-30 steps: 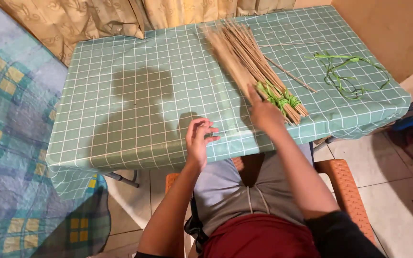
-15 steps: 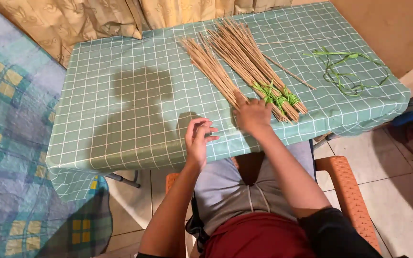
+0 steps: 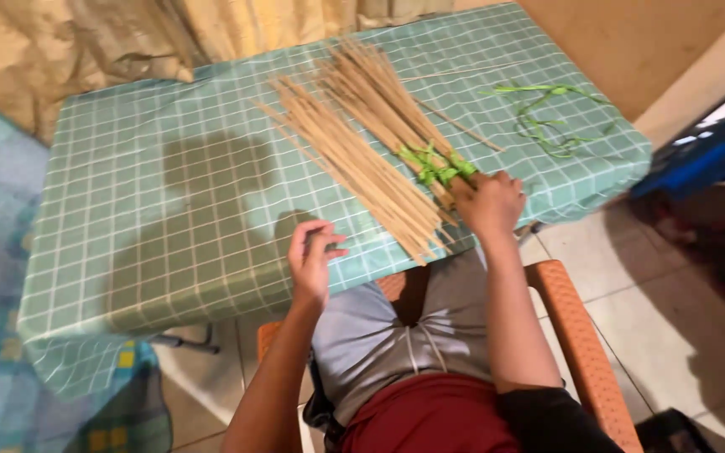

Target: Gathering bamboo sticks into bundles and securing them by tying green plastic strips around them.

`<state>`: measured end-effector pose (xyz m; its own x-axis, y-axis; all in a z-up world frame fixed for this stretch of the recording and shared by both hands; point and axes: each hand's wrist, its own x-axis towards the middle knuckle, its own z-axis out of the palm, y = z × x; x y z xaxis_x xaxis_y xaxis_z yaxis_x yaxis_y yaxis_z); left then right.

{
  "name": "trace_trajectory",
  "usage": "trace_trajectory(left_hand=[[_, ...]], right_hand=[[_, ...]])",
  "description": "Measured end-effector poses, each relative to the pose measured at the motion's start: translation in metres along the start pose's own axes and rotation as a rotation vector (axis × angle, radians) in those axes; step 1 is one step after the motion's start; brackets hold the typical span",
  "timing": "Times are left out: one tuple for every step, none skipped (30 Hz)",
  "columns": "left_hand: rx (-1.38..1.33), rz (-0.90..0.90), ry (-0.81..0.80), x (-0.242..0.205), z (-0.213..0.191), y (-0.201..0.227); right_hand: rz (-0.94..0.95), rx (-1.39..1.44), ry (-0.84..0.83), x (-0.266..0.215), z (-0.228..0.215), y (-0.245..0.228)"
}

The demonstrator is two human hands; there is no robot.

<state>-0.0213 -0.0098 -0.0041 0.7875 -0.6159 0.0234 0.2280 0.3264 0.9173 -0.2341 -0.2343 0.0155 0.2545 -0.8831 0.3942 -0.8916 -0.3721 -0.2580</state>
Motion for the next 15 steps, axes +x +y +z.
trace_trajectory(left_hand=[[-0.003,-0.006,-0.017,-0.001,-0.001,0.001],[0.021,-0.004,-0.011,-0.001,-0.002,0.002],[0.044,-0.002,-0.005,-0.002,-0.002,0.002],[0.040,-0.010,-0.022,-0.002,0.001,0.002],[0.070,-0.014,-0.011,-0.002,0.000,0.003],[0.101,-0.016,0.000,-0.003,-0.002,0.004],[0.105,-0.019,-0.008,-0.004,0.001,0.007],[0.122,-0.026,-0.006,-0.006,0.003,0.011],[0.137,-0.029,0.004,-0.008,0.004,0.015],[0.139,-0.028,0.004,-0.006,0.004,0.011],[0.133,-0.026,0.004,-0.004,0.002,0.007],[0.127,-0.023,0.004,-0.002,0.000,0.004],[0.127,-0.017,0.011,-0.002,-0.001,0.002],[0.118,-0.015,0.009,-0.001,-0.001,0.001],[0.107,-0.012,0.008,-0.001,-0.003,0.000]], right_hand=[[0.014,-0.009,0.007,0.000,-0.001,0.000],[-0.001,-0.003,-0.015,0.001,-0.001,0.000],[-0.016,0.001,-0.038,0.001,-0.001,0.002],[-0.001,-0.010,-0.032,0.003,0.003,0.006],[-0.005,0.017,0.001,0.002,0.009,0.006],[-0.009,0.043,0.035,0.001,0.015,0.007],[0.000,0.042,0.037,0.000,0.019,0.009],[-0.011,0.070,0.079,0.000,0.023,0.011],[-0.030,0.100,0.120,0.000,0.027,0.010],[-0.029,0.102,0.121,0.001,0.026,0.011],[-0.048,0.162,0.207,0.002,0.025,0.010],[-0.066,0.223,0.294,0.003,0.025,0.008],[-0.073,0.230,0.293,0.004,0.022,0.010],[-0.087,0.325,0.350,0.005,0.019,0.012],[-0.101,0.421,0.406,0.006,0.017,0.013]])
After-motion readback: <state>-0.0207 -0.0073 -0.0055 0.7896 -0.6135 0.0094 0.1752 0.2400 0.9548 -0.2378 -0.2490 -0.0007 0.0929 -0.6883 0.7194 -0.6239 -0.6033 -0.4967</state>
